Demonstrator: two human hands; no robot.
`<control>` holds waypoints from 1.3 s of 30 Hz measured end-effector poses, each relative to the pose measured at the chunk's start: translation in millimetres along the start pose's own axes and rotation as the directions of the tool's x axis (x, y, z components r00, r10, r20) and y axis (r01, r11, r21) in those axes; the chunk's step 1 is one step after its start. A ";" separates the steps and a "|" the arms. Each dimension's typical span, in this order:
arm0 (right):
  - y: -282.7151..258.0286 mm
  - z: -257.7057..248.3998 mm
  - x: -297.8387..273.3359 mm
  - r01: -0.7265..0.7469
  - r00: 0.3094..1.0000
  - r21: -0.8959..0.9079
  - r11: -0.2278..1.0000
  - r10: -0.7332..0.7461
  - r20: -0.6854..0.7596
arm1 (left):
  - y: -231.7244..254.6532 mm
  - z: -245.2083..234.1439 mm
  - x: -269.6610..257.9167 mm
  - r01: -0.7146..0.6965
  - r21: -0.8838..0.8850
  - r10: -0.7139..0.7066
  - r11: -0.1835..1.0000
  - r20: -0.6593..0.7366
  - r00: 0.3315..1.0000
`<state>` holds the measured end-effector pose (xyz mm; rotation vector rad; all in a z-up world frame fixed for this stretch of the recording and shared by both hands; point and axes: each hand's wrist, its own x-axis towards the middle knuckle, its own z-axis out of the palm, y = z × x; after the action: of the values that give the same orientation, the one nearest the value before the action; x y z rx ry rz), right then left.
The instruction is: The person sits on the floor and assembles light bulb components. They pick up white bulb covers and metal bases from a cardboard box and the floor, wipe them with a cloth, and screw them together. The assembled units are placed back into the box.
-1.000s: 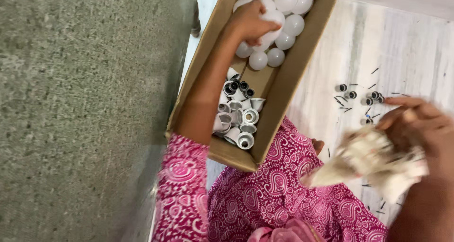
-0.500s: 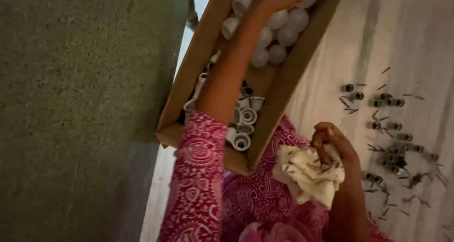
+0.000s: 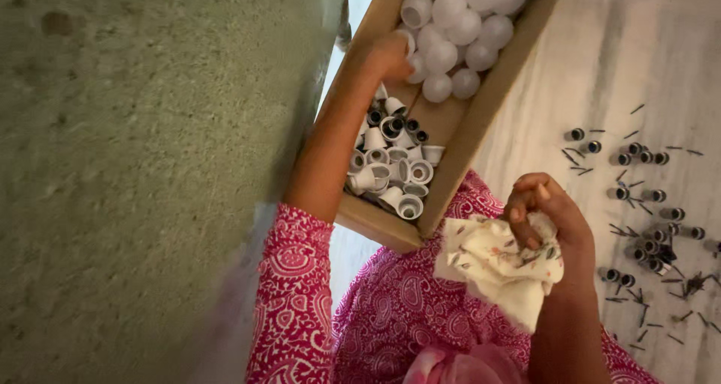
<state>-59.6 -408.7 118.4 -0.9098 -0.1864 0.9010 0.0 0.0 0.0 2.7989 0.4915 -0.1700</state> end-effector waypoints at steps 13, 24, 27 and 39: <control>141.1 -10.2 -66.3 -0.528 0.770 0.105 0.843 0.424 0.477 | -30.2 88.8 -0.9 0.065 0.135 -0.054 0.989 -0.082 0.995; 166.8 -17.7 -36.8 -0.591 0.670 -0.007 0.806 0.496 0.552 | -50.4 147.6 17.9 0.112 0.213 -0.098 0.971 -0.074 0.992; 164.7 -12.8 -35.1 -0.603 0.678 -0.032 0.797 0.533 0.507 | -51.9 158.3 20.4 0.125 0.248 -0.112 0.961 -0.068 0.991; 161.2 -11.1 -36.8 -0.573 0.673 -0.092 0.814 0.531 0.515 | -36.7 159.9 3.5 0.145 0.353 -0.117 0.924 -0.100 0.988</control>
<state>-173.4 -396.3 -1.3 -0.6262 -0.3479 1.7234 -19.9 -14.8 -162.2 3.1393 0.7345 -0.1983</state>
